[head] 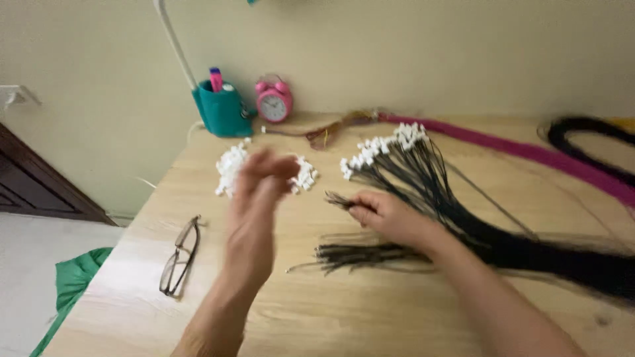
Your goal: The person assembles wire harnesses by hand, picking up small white plastic connectors and sliding them onto the ends of black wires. The person works at a wooden table, organizing the wires and connectors into neat piles as the task progresses.
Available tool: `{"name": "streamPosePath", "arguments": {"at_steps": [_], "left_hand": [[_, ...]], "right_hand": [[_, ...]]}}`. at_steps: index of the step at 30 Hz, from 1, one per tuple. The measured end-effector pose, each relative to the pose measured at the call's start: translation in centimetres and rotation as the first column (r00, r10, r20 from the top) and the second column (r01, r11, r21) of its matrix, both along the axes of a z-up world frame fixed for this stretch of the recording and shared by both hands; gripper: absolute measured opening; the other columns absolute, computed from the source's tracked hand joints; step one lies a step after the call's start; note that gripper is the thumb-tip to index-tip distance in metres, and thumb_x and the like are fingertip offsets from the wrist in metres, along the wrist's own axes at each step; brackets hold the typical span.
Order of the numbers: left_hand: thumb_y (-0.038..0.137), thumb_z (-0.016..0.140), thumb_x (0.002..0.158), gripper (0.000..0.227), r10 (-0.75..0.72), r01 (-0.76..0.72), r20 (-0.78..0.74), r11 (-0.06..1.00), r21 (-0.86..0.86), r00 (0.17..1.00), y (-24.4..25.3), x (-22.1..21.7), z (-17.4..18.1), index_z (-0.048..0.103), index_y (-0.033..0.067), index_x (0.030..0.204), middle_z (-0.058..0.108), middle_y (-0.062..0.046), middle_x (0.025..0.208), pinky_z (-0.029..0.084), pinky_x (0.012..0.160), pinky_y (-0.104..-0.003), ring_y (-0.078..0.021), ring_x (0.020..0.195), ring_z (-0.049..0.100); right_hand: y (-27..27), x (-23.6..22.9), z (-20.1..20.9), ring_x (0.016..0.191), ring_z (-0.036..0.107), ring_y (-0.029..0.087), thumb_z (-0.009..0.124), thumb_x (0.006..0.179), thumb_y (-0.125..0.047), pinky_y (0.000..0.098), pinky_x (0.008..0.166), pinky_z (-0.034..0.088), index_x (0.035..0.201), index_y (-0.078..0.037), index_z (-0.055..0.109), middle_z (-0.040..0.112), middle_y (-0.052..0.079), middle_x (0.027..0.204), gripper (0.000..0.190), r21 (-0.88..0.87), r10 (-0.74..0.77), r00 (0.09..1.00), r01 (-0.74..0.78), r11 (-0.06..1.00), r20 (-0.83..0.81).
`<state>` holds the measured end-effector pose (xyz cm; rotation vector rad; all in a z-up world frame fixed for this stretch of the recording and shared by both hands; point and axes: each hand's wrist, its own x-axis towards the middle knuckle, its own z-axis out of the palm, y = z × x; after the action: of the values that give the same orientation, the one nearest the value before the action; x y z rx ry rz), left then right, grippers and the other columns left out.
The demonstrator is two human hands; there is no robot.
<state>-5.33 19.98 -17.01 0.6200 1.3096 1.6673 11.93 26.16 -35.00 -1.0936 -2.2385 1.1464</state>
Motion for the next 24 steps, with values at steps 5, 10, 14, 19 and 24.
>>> {"name": "streamPosePath", "arguments": {"at_steps": [5, 10, 14, 19, 24], "left_hand": [[0.042, 0.032, 0.103, 0.064, -0.444, 0.429, 0.031, 0.88, 0.205, 0.896, 3.8, -4.2, -21.0, 0.024, 0.0009, 0.151, 0.036, -0.03, 0.149, 0.032, 0.11, -0.053, -0.0445, 0.137, 0.037], [0.062, 0.027, 0.097, 0.079, -0.478, 0.47, 0.09, 0.877, 0.094, 0.874, 4.3, -2.3, -21.0, 0.03, 0.0032, 0.15, 0.044, -0.023, 0.148, 0.035, 0.108, -0.05, -0.0366, 0.137, 0.042], [0.058, 0.03, 0.099, 0.071, -0.485, 0.48, 0.008, 0.867, 0.129, 0.874, 2.2, -0.6, -20.0, 0.045, 0.0041, 0.143, 0.049, -0.022, 0.142, 0.037, 0.108, -0.048, -0.0369, 0.135, 0.043], [0.061, 0.025, 0.096, 0.075, -0.516, 0.522, -0.089, 0.849, 0.081, 0.852, 1.8, -1.7, -18.9, 0.025, 0.012, 0.152, 0.031, -0.025, 0.152, 0.029, 0.111, -0.058, -0.0476, 0.137, 0.03], [0.011, 0.049, 0.097, 0.046, -0.359, 0.341, 0.134, 0.93, 0.139, 0.924, 1.8, -2.0, -20.2, 0.045, -0.0055, 0.139, 0.056, -0.022, 0.121, 0.051, 0.099, -0.045, -0.0319, 0.107, 0.061]], "right_hand": [[1.3, -0.5, -0.9, 0.068, 0.063, 0.013, 0.067, 0.09, -0.026, 0.0304, 0.069, 0.054, 0.098, -0.015, 0.075, 0.072, 0.006, 0.07, 0.016, 0.077, -0.021, 0.999, 0.024, 0.997, -0.031], [1.4, -0.6, -0.5, 0.07, 0.06, 0.012, 0.066, 0.089, -0.029, 0.0304, 0.067, 0.051, 0.097, -0.016, 0.076, 0.07, 0.001, 0.068, 0.017, 0.008, -0.022, 0.998, 0.022, 1.0, 0.062], [0.9, -1.8, 1.2, 0.066, 0.059, 0.011, 0.063, 0.092, -0.032, 0.0274, 0.066, 0.052, 0.096, -0.02, 0.076, 0.068, -0.001, 0.064, 0.018, 0.014, -0.037, 0.997, 0.036, 0.999, 0.074], [1.1, -1.6, 0.7, 0.07, 0.058, 0.015, 0.061, 0.093, -0.024, 0.0325, 0.069, 0.051, 0.099, -0.014, 0.073, 0.068, 0.006, 0.069, 0.016, 0.038, -0.059, 0.998, 0.06, 0.997, -0.031], [1.4, -0.9, -0.1, 0.069, 0.057, 0.012, 0.064, 0.092, -0.023, 0.0299, 0.069, 0.051, 0.1, -0.015, 0.074, 0.065, 0.001, 0.067, 0.016, 0.013, -0.095, 0.992, 0.096, 0.995, -0.082]]}}
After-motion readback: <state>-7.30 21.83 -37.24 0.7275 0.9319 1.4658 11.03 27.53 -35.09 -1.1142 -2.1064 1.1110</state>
